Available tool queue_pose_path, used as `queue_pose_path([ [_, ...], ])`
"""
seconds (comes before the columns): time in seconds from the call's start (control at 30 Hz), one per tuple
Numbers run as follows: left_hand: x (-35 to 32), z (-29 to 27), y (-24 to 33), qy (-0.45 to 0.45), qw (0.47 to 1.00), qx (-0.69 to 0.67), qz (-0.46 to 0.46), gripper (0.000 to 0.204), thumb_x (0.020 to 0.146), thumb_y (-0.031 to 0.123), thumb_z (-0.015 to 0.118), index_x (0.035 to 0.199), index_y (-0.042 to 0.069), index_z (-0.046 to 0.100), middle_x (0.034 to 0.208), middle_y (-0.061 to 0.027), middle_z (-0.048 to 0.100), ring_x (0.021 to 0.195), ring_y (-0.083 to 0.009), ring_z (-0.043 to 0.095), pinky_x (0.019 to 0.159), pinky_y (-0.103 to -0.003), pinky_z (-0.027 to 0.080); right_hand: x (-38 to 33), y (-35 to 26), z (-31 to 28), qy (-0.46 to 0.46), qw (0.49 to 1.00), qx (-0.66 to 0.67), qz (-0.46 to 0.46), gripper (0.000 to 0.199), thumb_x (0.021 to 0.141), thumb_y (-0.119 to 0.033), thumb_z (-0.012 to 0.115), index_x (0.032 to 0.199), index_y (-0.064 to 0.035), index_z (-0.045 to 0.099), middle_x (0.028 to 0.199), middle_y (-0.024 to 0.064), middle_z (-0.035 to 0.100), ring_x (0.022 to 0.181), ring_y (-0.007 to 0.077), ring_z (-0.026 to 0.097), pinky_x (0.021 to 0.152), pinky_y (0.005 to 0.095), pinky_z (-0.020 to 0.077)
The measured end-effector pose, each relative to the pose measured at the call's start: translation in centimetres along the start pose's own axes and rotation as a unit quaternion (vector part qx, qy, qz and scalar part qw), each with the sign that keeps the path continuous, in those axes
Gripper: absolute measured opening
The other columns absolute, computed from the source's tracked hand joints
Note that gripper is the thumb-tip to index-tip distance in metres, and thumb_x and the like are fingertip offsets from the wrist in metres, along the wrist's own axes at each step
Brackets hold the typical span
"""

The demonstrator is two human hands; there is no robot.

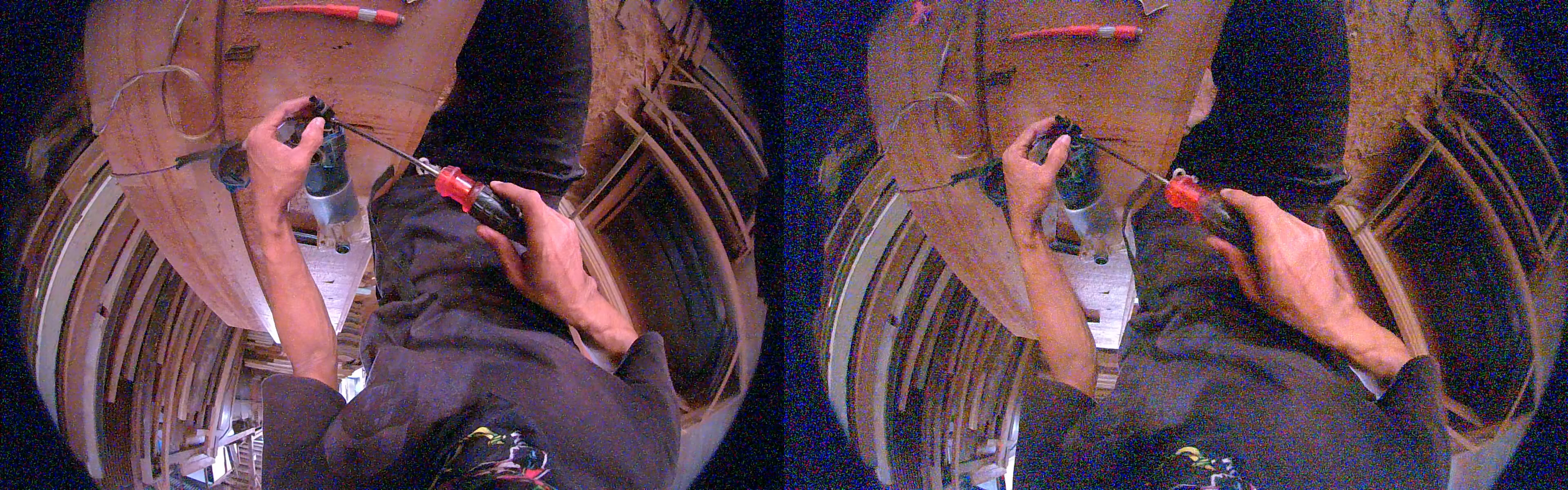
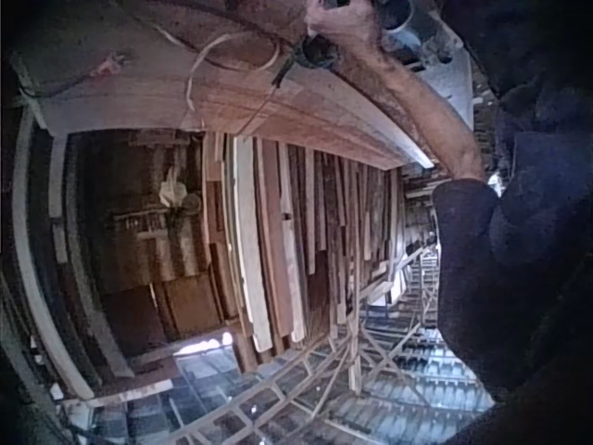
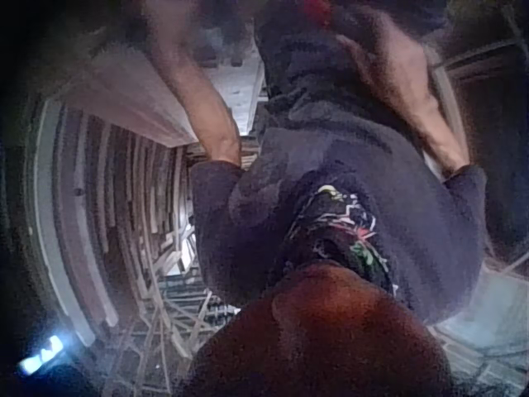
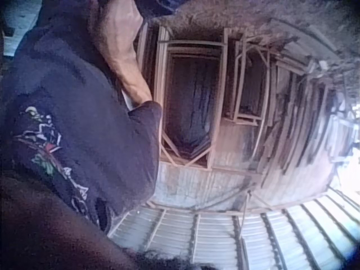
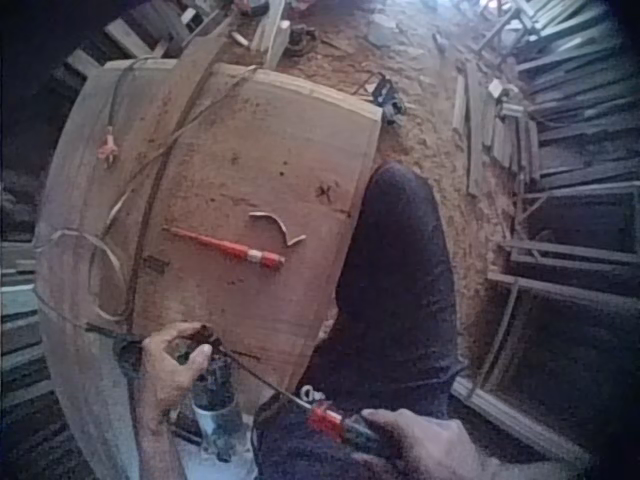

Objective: The person holds a small black electrical component and manipulates its parts with both hands. They then use a red-handled screwdriver to tighten a screw on the component.

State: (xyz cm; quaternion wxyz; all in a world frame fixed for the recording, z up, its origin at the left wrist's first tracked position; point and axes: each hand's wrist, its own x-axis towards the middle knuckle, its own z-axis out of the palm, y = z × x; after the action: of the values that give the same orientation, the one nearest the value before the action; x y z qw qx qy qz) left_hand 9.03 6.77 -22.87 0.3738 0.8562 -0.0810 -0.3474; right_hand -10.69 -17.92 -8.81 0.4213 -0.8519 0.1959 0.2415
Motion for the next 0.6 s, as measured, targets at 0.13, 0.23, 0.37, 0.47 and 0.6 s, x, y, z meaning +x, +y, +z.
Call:
queue_pose_path([
  [0.13,0.1,0.3,-0.1,0.000,1.000,0.002,0.012,0.039,0.081,0.023,0.083,0.111,0.000,0.073,0.098,-0.0124,0.076,0.090,-0.0193,0.072,0.084,-0.032,0.055,-0.1,0.0,0.1,-0.001,1.000,-0.014,-0.013,0.054,0.086,-0.017,0.079,0.130,-0.0018,0.051,0.107,0.0212,0.069,0.091,0.0381,0.071,0.076,0.0423,0.0562],
  [0.23,0.2,0.4,0.1,0.010,1.000,0.028,0.009,0.040,0.080,0.026,0.084,0.108,-0.001,0.074,0.097,-0.0138,0.076,0.089,-0.0197,0.072,0.083,-0.032,0.055,-0.1,0.1,0.4,0.009,0.999,-0.010,-0.029,0.053,0.086,-0.016,0.079,0.129,-0.0008,0.051,0.107,0.0218,0.069,0.091,0.0375,0.071,0.076,0.0414,0.0564],
  [0.37,0.1,0.8,-0.1,0.024,0.999,0.038,0.009,0.035,0.082,0.023,0.083,0.104,-0.002,0.074,0.095,-0.0154,0.076,0.088,-0.0204,0.073,0.082,-0.032,0.055,0.1,0.4,0.8,0.042,0.998,0.000,-0.040,0.050,0.088,-0.016,0.077,0.127,-0.0003,0.051,0.104,0.0232,0.069,0.089,0.0377,0.071,0.075,0.0414,0.0565],
  [0.47,0.0,1.2,-0.4,0.037,0.998,0.032,0.035,0.031,0.083,0.020,0.081,0.102,-0.003,0.074,0.093,-0.0154,0.076,0.085,-0.0210,0.072,0.079,-0.033,0.055,-0.1,0.3,1.2,0.034,0.999,0.041,-0.013,0.047,0.089,-0.016,0.076,0.125,0.0006,0.051,0.097,0.0235,0.070,0.087,0.0381,0.072,0.073,0.0415,0.0565],
  [0.6,-0.1,1.7,-0.5,0.054,0.997,0.011,0.050,0.028,0.083,0.017,0.081,0.100,-0.004,0.074,0.090,-0.0149,0.075,0.081,-0.0216,0.072,0.075,-0.033,0.054,-0.1,0.2,1.5,0.024,0.994,0.104,0.032,0.046,0.091,-0.025,0.075,0.122,-0.0006,0.052,0.091,0.0255,0.069,0.079,0.0426,0.071,0.067,0.0482,0.0568],
])
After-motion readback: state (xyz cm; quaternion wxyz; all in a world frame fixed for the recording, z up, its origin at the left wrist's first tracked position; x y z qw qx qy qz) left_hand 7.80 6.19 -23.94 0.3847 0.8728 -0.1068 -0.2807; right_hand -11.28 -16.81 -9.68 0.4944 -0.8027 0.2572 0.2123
